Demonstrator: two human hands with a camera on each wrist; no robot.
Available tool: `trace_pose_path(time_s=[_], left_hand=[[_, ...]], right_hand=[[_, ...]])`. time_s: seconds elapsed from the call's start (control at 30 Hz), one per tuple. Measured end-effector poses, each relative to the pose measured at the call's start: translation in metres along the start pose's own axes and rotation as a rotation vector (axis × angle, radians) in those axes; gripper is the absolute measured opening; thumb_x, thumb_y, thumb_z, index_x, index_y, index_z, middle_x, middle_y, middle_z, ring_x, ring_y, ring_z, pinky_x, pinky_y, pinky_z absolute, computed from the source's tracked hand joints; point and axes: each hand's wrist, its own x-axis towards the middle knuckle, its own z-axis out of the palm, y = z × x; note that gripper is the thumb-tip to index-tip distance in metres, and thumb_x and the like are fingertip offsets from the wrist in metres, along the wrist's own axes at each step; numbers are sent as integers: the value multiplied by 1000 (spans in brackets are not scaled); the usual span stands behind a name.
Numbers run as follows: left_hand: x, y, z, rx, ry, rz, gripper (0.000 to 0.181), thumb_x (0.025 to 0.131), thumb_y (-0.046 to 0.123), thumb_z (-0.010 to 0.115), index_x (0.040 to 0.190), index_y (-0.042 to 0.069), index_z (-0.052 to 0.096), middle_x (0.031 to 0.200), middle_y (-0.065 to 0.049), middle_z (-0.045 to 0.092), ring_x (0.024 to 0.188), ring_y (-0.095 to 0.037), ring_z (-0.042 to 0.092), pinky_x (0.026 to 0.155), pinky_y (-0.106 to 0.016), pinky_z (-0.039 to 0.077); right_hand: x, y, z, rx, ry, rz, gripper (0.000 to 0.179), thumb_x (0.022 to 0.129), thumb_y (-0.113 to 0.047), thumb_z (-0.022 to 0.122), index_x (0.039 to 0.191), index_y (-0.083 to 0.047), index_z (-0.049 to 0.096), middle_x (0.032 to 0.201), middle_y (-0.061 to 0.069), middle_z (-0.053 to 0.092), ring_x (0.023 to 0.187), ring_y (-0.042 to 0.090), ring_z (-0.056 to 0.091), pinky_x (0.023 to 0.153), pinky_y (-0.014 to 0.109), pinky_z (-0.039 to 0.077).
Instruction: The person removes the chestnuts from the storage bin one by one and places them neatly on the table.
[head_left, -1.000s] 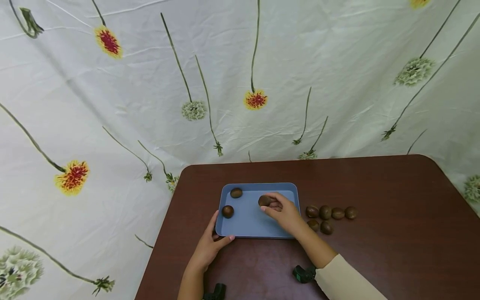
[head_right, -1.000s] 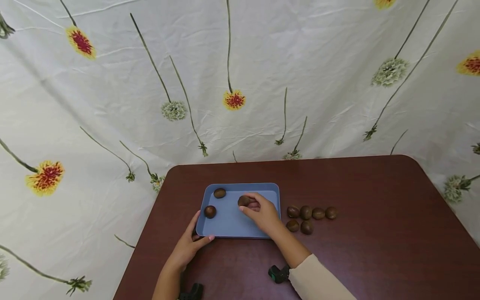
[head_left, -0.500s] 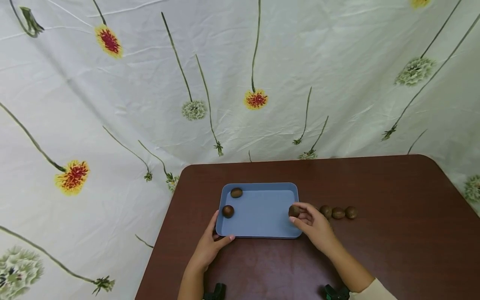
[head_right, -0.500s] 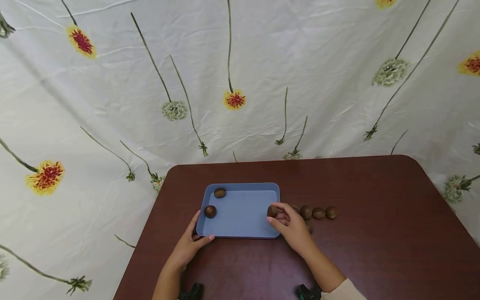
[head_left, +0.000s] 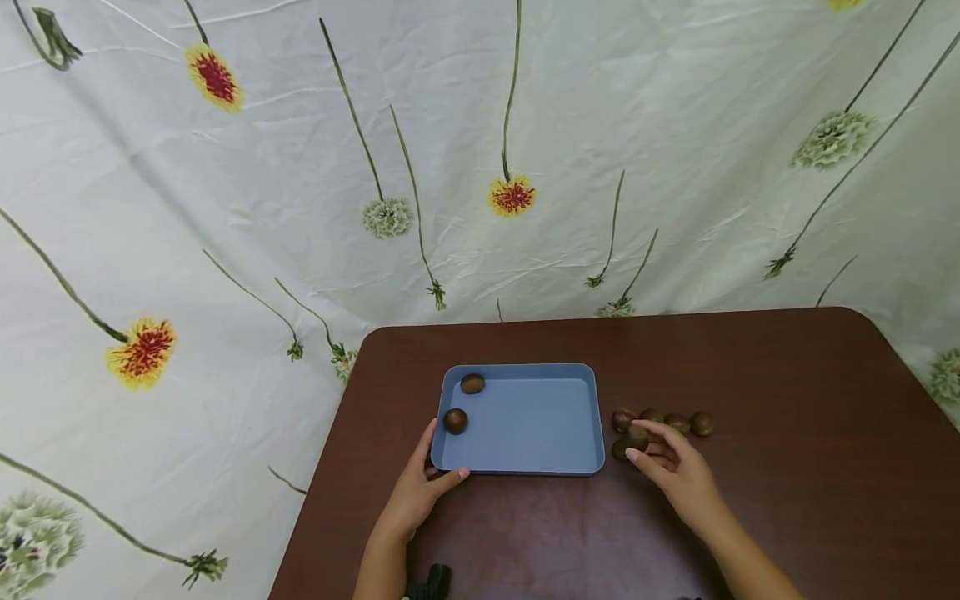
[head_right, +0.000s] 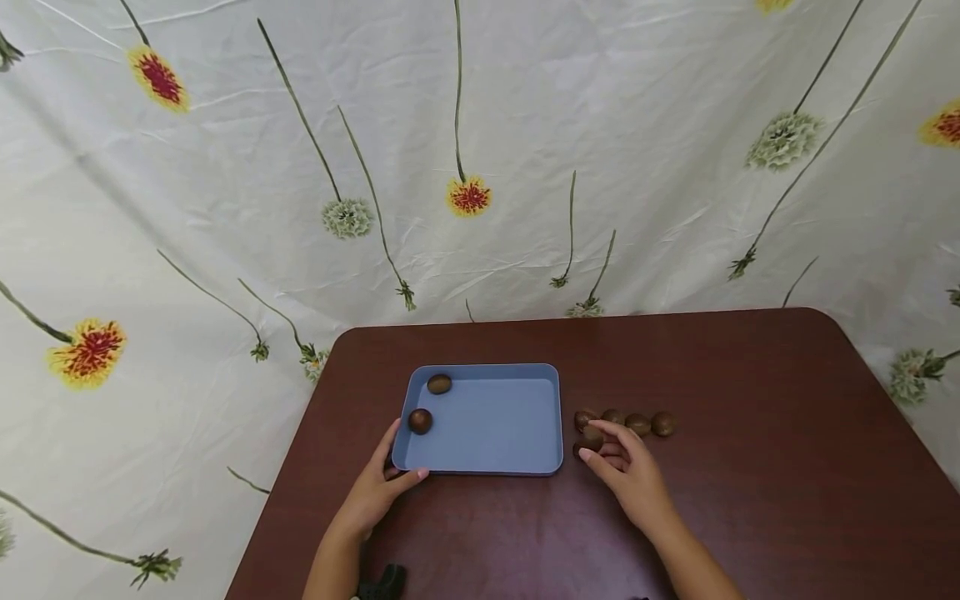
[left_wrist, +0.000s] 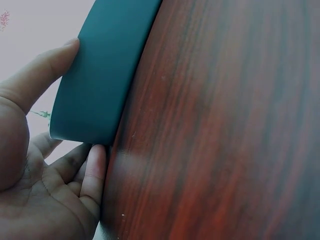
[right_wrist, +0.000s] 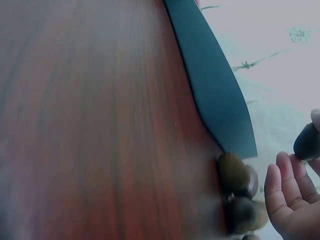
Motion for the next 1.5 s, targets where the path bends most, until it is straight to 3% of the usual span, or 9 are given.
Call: trace_pose_path(time_s=[0.2,0.4,0.67,0.83,0.97,1.5], left_hand=[[0,0,0,5,0,-2,103,83,41,83,161,42,16,163,-16,31,133,-38,54,100,-54,49],[0,1,-1,15,2,-6,103,83,41,83,162,40,16,163,-16,31,132,-39,54,99,-53,49],[1,0,-1,22,-4,-8,103,84,42,83,162,39,15,163,-18,30,133,-40,54,98,-52,51],[0,1,-1,8,-11,-1,104,84,43,83,162,39,14,163,-18,30,132,-39,55,97,-51,51],[0,1,-1,1,-10,1,104,84,41,83,162,40,15,164,-17,30,132,-39,55,97,-52,51],[-1,0,0,17,-4,-13,103,84,42,83,162,41,15,163,-18,30,132,-39,55,98,-52,50]], right_hand=[[-7,7,-12,-79,56,-35,48,97,-27,70,141,-13,56,129,5,53,102,-5,57,84,15,53],[-9,12,-26,-192,78,8,50,99,-33,67,144,-14,54,128,9,52,102,-6,52,86,10,48],[-10,18,-39,-280,67,95,62,99,-44,64,148,-10,49,130,17,51,116,31,57,83,9,46],[-11,21,-45,-328,43,159,70,98,-49,64,149,-5,45,133,24,49,116,38,59,85,32,56],[-11,22,-49,-365,24,198,77,98,-53,62,150,0,40,136,29,45,117,43,58,85,47,56],[-2,30,-49,-522,40,212,73,95,-52,66,140,3,49,126,28,54,102,33,62,76,42,53]])
